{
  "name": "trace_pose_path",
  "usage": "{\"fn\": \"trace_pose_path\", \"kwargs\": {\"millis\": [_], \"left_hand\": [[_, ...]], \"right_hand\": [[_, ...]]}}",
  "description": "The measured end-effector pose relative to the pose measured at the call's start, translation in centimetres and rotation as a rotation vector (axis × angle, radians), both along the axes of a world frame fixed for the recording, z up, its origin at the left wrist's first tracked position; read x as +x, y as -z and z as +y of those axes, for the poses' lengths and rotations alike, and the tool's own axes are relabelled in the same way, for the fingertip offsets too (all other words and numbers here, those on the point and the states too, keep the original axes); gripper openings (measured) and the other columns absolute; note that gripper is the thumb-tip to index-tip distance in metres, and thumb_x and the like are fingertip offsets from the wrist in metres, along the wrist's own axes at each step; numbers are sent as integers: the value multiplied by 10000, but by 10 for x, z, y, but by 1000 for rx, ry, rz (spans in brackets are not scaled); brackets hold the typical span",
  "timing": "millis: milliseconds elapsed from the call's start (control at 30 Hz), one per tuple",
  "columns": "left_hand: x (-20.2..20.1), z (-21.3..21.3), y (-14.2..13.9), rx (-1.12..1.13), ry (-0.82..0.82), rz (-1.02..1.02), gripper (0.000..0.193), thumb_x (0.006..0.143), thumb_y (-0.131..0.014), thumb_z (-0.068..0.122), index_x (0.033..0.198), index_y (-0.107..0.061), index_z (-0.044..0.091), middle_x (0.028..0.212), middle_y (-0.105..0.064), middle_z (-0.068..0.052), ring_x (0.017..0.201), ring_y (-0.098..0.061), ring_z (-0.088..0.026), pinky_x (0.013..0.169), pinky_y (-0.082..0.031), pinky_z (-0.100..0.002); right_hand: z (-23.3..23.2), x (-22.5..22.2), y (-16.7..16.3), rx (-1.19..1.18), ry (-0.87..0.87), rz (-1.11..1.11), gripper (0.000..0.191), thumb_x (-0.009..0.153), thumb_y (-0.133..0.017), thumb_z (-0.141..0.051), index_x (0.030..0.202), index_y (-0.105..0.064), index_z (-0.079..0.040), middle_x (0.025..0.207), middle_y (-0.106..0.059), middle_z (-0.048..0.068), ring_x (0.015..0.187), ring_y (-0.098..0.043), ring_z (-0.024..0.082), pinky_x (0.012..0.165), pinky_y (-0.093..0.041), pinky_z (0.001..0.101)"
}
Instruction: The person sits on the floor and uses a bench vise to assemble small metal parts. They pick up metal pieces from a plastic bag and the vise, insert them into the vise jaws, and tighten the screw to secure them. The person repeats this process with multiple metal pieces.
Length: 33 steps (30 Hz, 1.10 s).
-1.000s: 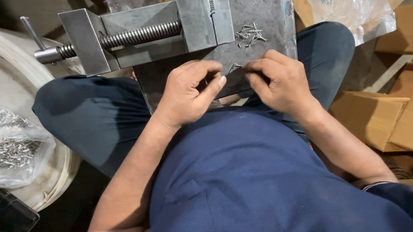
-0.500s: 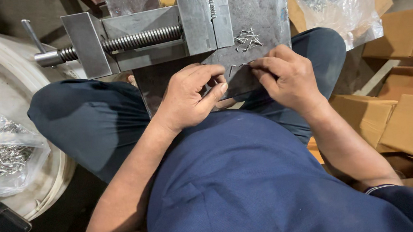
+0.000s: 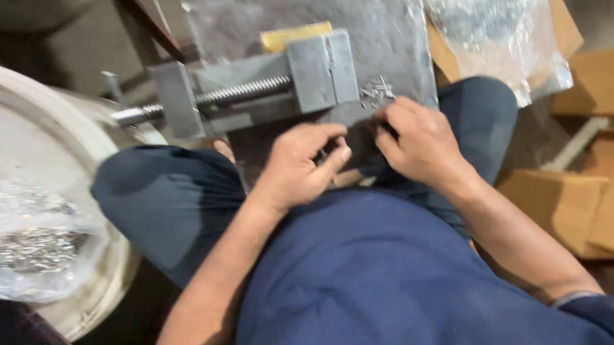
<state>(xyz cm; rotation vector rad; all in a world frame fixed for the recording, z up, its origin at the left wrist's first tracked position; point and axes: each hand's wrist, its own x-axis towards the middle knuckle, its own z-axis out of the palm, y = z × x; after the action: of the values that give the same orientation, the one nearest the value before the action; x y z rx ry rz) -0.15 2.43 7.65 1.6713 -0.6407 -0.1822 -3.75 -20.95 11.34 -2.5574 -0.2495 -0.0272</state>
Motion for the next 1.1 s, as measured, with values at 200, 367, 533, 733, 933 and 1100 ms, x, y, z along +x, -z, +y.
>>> {"fn": "trace_pose_path", "kwargs": {"millis": [200, 367, 533, 733, 933, 1100], "left_hand": [[2, 4, -8, -3, 35, -42, 371, 958, -753, 257, 1231, -664, 21, 995, -724, -122, 897, -705, -281, 804, -560, -355], [-2, 6, -8, -39, 61, 10, 232, 1001, -695, 241, 1130, -677, 50, 932, -692, -125, 846, -683, -291, 743, -544, -358], [-3, 7, -4, -45, 68, 38, 163, 1029, -641, 196, 981, -668, 42, 806, -621, -123, 737, -618, -278, 667, -492, -368], [-1, 14, 1, -86, 158, 215, 233, 1059, -617, 203, 915, -631, 21, 733, -551, -115, 657, -520, -210, 632, -456, -346], [-2, 19, -2, -117, 126, 316, 249, 983, -678, 213, 1113, -663, 0, 846, -694, -89, 732, -604, -107, 684, -535, -289], [-2, 18, 0, -222, 99, 376, 280, 972, -724, 172, 1172, -674, -19, 981, -756, -90, 890, -663, -89, 816, -576, -287]], "right_hand": [[6, -4, 1, 1187, 291, 780, 128, 979, -687, -170, 1032, -662, -56, 862, -683, -1, 656, -585, 47, 537, -449, 215], [18, -3, 18, 1454, 269, 891, 114, 998, -682, -142, 1043, -647, -44, 834, -675, 16, 638, -546, 36, 571, -460, 207], [27, -11, 18, 1142, 188, 596, 141, 1021, -673, -154, 1068, -644, -24, 900, -658, -20, 730, -547, 36, 648, -466, 206], [30, -5, -4, 562, -122, 132, 113, 970, -728, -73, 1054, -685, -9, 921, -681, 46, 806, -630, 116, 728, -523, 258], [40, 18, -37, 329, -91, -165, 57, 991, -718, -32, 1014, -668, -15, 931, -681, 79, 823, -673, 163, 750, -541, 293], [46, 52, -57, 145, -71, -256, 52, 1022, -715, -51, 1019, -673, -20, 941, -691, 97, 839, -699, 218, 743, -555, 324]]}}
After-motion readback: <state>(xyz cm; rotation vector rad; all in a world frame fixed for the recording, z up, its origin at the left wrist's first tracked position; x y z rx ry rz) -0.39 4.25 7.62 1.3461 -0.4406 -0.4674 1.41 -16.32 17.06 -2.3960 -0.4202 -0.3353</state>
